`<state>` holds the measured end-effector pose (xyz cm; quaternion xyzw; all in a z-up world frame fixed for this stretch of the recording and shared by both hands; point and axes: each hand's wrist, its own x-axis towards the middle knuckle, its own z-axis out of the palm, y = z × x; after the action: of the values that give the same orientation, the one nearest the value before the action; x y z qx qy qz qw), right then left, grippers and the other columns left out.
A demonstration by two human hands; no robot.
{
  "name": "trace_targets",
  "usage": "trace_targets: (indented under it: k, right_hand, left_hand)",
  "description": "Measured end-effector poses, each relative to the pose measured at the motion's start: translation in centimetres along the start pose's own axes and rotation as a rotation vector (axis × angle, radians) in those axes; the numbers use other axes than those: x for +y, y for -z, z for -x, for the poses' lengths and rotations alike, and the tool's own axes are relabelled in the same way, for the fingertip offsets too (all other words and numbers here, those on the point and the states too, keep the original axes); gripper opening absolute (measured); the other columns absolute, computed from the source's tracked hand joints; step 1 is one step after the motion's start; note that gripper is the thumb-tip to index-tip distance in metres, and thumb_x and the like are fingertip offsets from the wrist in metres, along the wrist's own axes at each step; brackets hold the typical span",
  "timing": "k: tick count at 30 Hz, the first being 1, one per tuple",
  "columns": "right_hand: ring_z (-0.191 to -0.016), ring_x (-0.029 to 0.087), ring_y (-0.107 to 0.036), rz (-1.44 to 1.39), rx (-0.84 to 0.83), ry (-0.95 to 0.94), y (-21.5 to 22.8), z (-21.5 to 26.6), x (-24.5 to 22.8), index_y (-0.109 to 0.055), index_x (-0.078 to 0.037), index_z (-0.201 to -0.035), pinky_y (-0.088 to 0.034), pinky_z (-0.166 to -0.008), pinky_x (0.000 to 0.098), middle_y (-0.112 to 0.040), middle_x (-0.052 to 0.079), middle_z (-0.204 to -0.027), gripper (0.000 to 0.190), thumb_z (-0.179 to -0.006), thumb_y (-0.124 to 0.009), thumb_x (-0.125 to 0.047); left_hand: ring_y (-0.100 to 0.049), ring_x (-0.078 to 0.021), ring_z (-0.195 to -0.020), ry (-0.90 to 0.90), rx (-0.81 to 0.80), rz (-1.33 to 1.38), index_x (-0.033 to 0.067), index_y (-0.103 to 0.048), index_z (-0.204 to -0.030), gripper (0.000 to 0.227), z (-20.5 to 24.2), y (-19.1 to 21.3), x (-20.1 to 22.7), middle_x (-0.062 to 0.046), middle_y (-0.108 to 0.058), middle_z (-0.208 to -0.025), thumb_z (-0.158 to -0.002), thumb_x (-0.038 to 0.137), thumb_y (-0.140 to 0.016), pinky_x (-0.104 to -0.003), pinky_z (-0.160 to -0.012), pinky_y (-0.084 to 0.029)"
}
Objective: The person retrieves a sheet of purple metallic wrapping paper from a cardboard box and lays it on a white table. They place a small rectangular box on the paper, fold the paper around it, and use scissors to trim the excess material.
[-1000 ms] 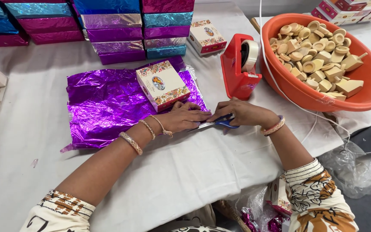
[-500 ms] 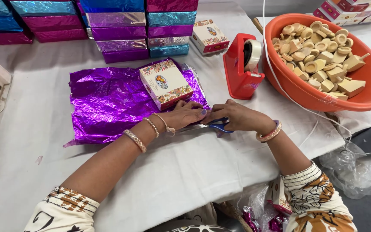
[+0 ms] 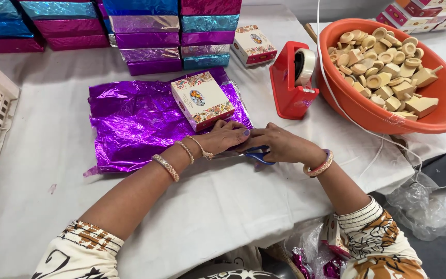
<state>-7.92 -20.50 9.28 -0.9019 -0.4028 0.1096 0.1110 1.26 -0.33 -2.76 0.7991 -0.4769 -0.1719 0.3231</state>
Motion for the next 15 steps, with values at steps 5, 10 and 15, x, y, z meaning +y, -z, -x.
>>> trace_targets:
  k: [5, 10, 15]
  right_hand:
    - [-0.112, 0.022, -0.060, -0.068, 0.036, 0.109, -0.2, -0.5, -1.9, -0.069, -0.021, -0.124, -0.042, -0.092, 0.0389, -0.067, 0.002, -0.123, 0.059, -0.068, -0.078, -0.004]
    - [-0.113, 0.024, -0.063, -0.169, -0.066, 0.063, 0.8, -0.2, -2.1, -0.071, -0.019, -0.126, -0.042, -0.110, 0.0405, -0.071, 0.003, -0.116, 0.058, -0.070, -0.078, -0.005]
    - [-0.117, 0.028, -0.060, -0.264, 0.058, 0.069, 0.3, 0.2, 0.3, -0.065, -0.014, -0.131, -0.050, -0.101, 0.0397, -0.068, 0.006, -0.125, 0.059, -0.076, -0.086, -0.018]
  left_hand:
    - [-0.036, -0.0254, -0.136, -0.012, 0.006, 0.017, 0.0162, -0.053, -0.147, 0.072, -1.0, -1.2, -2.7, -0.009, -0.049, -0.149, -0.104, 0.060, -0.016, -0.045, -0.114, -0.019]
    - [-0.037, -0.0276, -0.142, -0.136, -0.007, -0.070, 0.0269, -0.036, -0.160, 0.072, -2.0, -1.3, -4.0, -0.007, -0.044, -0.159, -0.101, 0.062, -0.013, -0.047, -0.113, -0.019]
    - [-0.031, -0.0239, -0.149, -0.083, -0.058, 0.290, 0.0293, -0.024, -0.163, 0.076, 0.1, 1.4, -0.4, -0.004, -0.039, -0.165, -0.098, 0.068, -0.014, -0.049, -0.116, -0.011]
